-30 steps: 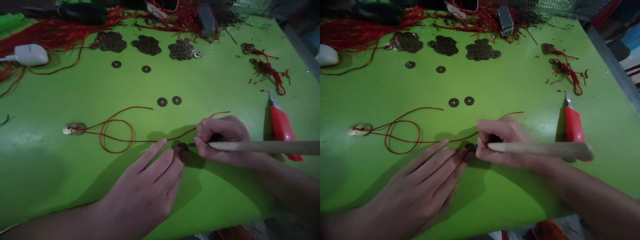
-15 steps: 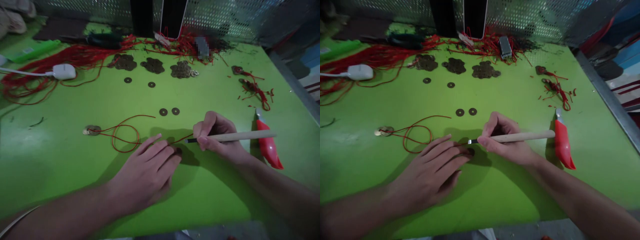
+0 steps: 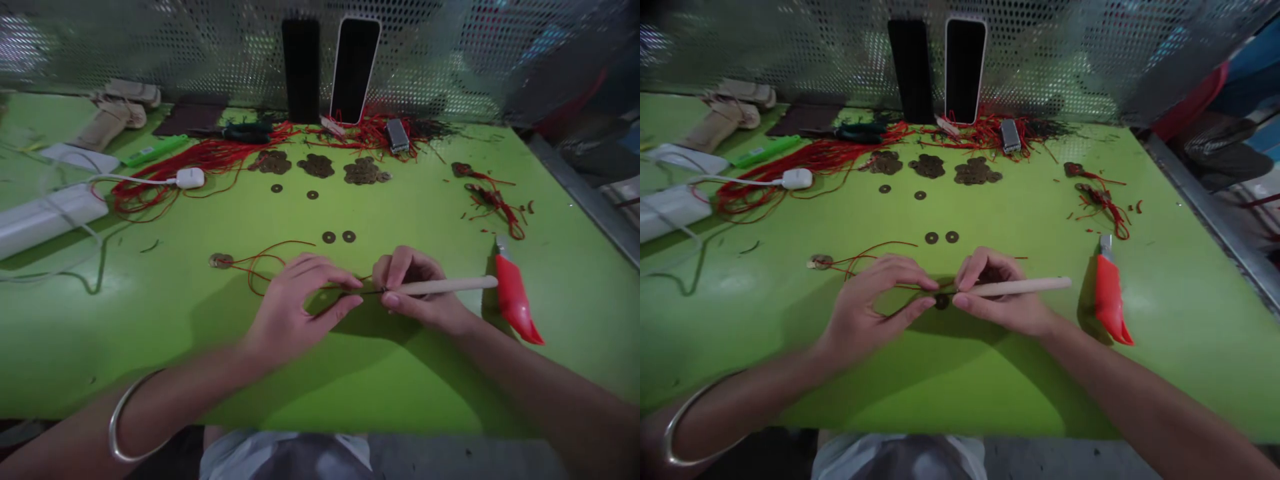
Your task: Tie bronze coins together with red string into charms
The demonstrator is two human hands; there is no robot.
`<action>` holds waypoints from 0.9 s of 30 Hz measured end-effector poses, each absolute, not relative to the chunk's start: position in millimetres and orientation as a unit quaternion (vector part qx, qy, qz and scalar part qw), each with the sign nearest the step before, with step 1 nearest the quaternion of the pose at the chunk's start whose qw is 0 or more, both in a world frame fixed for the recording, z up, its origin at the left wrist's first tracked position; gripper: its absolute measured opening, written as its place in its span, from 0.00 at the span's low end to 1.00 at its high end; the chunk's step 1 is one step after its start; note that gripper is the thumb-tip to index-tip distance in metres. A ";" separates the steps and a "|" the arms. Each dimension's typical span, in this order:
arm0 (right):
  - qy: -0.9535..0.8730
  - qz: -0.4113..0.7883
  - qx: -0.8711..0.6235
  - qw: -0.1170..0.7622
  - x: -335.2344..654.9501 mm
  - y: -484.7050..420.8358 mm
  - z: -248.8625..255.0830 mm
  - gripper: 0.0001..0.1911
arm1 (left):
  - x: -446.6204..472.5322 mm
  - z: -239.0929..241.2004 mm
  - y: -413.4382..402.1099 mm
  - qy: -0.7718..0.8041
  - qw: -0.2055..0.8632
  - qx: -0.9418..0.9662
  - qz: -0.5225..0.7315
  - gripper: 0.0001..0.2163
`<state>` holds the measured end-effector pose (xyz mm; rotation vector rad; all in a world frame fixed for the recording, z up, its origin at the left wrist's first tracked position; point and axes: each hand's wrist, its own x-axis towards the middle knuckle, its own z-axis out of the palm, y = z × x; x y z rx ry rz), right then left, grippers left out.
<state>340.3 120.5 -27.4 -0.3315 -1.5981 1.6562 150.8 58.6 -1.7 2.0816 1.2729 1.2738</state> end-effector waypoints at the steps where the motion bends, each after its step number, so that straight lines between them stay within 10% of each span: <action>1: -0.630 0.654 -0.131 0.398 340.5 119.9 -27.3 0.09 | 152.1 -0.9 59.4 0.444 0.181 0.748 0.459 0.03; 27: -0.641 0.654 -0.102 0.388 341.4 106.4 -5.9 0.10 | 143.3 18.4 50.3 0.383 0.033 0.821 0.423 0.03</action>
